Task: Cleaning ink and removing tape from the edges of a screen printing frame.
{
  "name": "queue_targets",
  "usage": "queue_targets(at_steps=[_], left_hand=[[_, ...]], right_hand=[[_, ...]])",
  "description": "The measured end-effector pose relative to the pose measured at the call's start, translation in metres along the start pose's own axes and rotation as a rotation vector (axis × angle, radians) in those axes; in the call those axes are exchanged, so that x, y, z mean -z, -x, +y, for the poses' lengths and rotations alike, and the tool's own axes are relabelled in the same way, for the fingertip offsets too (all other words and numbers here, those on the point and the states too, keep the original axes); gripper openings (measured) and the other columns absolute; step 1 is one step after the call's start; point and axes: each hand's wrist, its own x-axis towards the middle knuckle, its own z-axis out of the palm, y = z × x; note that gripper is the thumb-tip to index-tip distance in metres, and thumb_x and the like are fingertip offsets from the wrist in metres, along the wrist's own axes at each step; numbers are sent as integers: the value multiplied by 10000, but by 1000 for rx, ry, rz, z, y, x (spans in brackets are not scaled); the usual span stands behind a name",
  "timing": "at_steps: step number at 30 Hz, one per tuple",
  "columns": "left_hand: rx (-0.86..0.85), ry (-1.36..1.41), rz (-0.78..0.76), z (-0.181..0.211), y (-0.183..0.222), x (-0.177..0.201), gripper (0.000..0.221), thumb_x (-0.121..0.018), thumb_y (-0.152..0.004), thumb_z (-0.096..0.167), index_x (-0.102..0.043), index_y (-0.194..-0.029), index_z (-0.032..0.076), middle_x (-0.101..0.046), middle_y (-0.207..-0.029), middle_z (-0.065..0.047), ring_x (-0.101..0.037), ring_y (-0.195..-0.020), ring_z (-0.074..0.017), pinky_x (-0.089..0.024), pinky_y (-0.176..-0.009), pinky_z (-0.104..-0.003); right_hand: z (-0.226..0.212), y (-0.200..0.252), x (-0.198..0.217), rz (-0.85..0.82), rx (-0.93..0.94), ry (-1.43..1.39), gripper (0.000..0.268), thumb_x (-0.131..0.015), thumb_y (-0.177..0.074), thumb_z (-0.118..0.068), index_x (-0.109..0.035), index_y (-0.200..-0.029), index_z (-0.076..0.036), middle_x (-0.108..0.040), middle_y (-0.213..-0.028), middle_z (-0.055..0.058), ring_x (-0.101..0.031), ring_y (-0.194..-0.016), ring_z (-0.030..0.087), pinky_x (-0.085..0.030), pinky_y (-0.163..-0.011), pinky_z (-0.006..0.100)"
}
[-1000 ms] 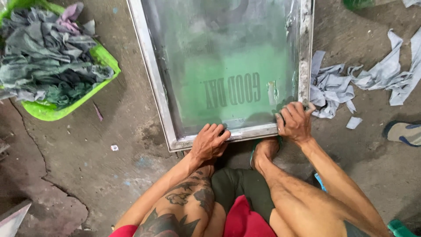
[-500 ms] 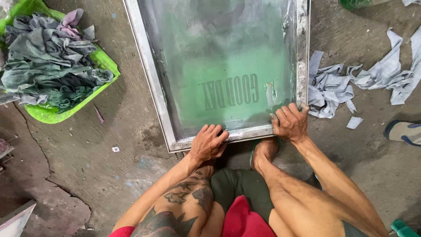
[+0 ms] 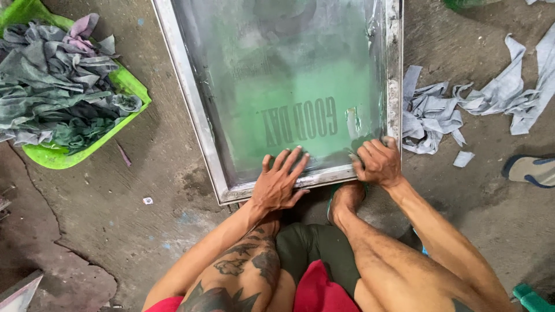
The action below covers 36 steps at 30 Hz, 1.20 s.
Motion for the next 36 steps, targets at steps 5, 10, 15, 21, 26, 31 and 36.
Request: queue_targets(at_steps=[5, 10, 15, 21, 26, 31, 36], left_hand=[[-54, -7, -24, 12, -21, -6, 962, -734, -746, 612, -437, -1518, 121, -480, -1502, -155, -468, -1324, -305, -247, -1046, -521], [-16, 32, -75, 16, -34, -24, 971, -734, -734, 631, -421, -1509, 136, -467, -1488, -135, -457, -1314, -298, -235, -1035, -543], [-16, -8, -63, 17, -32, -32, 948, -716, -749, 641, -411, -1515, 172, -455, -1510, -124, -439, -1344, -295, -220, -1037, -565], [-84, 24, -48, 22, -33, -24, 839, -644, -841, 608, -390, -1543, 224, -455, -1524, -143, -424, -1390, -305, -212, -1039, -546], [-89, -19, -32, 18, -35, -32, 930, -654, -819, 639, -356, -1552, 150, -426, -1548, -144, -395, -1426, -267, -189, -1045, -542], [-81, 13, -35, 18, -34, -26, 984, -658, -815, 650, -334, -1560, 95, -419, -1549, -143, -395, -1427, -261, -189, -1039, -538], [-85, -6, -70, 16, -40, -28, 1075, -710, -766, 629, -289, -1587, 77, -408, -1552, -139, -386, -1427, -266, -188, -1039, -551]], right_hand=[[-5, -7, 2, -37, 2, -70, 349, -523, -976, -323, -498, -701, -111, -435, -653, 46, -544, -639, 252, -424, -838, 387], [-3, -19, 8, -101, 10, -27, 294, -597, -917, -342, -522, -747, -114, -438, -657, 48, -537, -626, 245, -438, -832, 408], [-9, -29, 16, -206, -73, -43, 296, -649, -919, -381, -583, -768, -135, -480, -627, 40, -556, -613, 250, -424, -837, 428], [-3, -42, 22, -919, -558, -221, 318, -651, -905, -318, -785, -1053, -71, -782, -913, 142, -680, -938, 278, -292, -1031, 543], [4, -92, 58, -676, -577, -828, 136, -748, -881, -188, -758, -785, -92, -746, -835, 153, -663, -897, 386, -418, -981, 529], [-4, -62, 49, -571, -531, -729, 133, -784, -849, -188, -762, -877, -59, -724, -942, 208, -656, -1038, 427, -401, -1042, 559], [1, -57, 47, -587, -362, -408, 230, -745, -829, -305, -741, -982, -134, -711, -1156, 195, -662, -1113, 430, -490, -1008, 556]])
